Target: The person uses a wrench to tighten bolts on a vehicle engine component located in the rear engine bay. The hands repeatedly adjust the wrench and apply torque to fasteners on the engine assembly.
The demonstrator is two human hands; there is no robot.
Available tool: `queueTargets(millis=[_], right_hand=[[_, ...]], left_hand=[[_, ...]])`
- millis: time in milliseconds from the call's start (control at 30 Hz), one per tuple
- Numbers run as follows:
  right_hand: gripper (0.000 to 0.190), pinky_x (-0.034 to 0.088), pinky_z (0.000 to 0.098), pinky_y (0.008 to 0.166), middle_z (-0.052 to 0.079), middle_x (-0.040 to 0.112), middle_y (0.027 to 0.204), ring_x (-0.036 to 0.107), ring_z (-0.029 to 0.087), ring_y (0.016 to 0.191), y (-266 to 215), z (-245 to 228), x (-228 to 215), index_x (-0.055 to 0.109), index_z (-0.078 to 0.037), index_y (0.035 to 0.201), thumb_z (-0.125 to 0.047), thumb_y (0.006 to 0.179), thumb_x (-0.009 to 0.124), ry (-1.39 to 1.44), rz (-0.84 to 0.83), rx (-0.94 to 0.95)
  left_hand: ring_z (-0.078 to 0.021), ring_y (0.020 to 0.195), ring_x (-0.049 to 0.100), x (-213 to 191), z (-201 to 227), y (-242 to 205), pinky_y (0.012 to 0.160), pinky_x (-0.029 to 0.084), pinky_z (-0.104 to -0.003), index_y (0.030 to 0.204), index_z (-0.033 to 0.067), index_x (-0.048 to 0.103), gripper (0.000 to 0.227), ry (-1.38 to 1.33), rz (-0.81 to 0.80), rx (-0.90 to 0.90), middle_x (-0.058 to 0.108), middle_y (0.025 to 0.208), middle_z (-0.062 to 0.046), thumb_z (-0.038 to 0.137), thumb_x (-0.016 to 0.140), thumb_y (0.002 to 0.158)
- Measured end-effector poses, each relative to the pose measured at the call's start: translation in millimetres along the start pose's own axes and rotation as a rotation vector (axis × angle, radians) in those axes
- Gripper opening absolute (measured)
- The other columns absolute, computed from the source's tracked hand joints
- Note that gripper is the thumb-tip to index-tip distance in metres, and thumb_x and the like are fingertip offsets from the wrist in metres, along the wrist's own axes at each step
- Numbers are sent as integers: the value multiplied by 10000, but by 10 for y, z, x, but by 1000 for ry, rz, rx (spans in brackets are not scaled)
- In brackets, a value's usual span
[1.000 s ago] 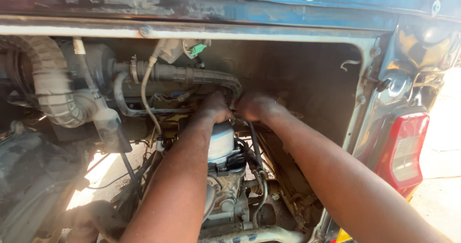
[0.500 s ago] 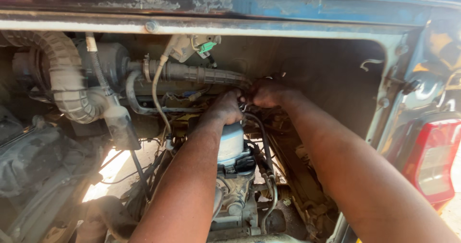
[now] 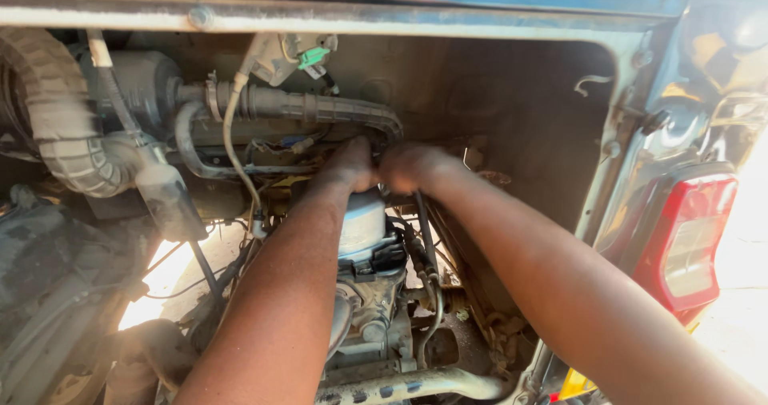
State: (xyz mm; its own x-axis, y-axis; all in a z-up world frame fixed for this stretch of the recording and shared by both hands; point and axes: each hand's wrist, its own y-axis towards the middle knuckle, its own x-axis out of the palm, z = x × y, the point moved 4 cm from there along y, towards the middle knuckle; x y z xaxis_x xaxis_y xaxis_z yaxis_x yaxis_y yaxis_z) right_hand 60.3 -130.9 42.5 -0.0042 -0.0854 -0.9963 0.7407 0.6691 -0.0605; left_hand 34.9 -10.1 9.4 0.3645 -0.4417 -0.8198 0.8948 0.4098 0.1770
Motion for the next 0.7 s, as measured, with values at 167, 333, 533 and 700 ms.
queueTargets(millis=[167,333,533,700], right_hand=[[412,495,453,1000,122,658,1331,634,330,1187,115,239,-418,699,-203,1281,-422,1023,464,3,229,-80],[526,435,438,1109,104,680,1352,599,323,1266,202,178,-341,718,-232,1295,-570,1035,410,27,131,-209],[552,416,437,1118,68,669,1342,578,275,1295,341,310,-170,681,-273,1332,-633,961,487,219,60,-159],[424,480,420,1077,104,722,1302,673,263,1202,346,276,-113,716,-172,1286,-434,994,556,135,7,-111]], left_hand=[[-267,1317,599,-144,166,-208,1126,447,-395,1359,135,610,579,-23,-51,-16,624,1414,-130,224,805,821],[-273,1307,613,-161,231,-261,1105,472,-406,1363,140,607,552,-22,-89,61,658,1396,-112,217,760,838],[-290,1321,579,-213,258,-376,1094,457,-429,1421,139,527,621,-17,-99,-28,603,1419,-125,187,754,845],[-293,1310,594,-153,198,-285,1089,475,-412,1417,126,534,642,-20,-93,-22,615,1413,-139,138,747,812]])
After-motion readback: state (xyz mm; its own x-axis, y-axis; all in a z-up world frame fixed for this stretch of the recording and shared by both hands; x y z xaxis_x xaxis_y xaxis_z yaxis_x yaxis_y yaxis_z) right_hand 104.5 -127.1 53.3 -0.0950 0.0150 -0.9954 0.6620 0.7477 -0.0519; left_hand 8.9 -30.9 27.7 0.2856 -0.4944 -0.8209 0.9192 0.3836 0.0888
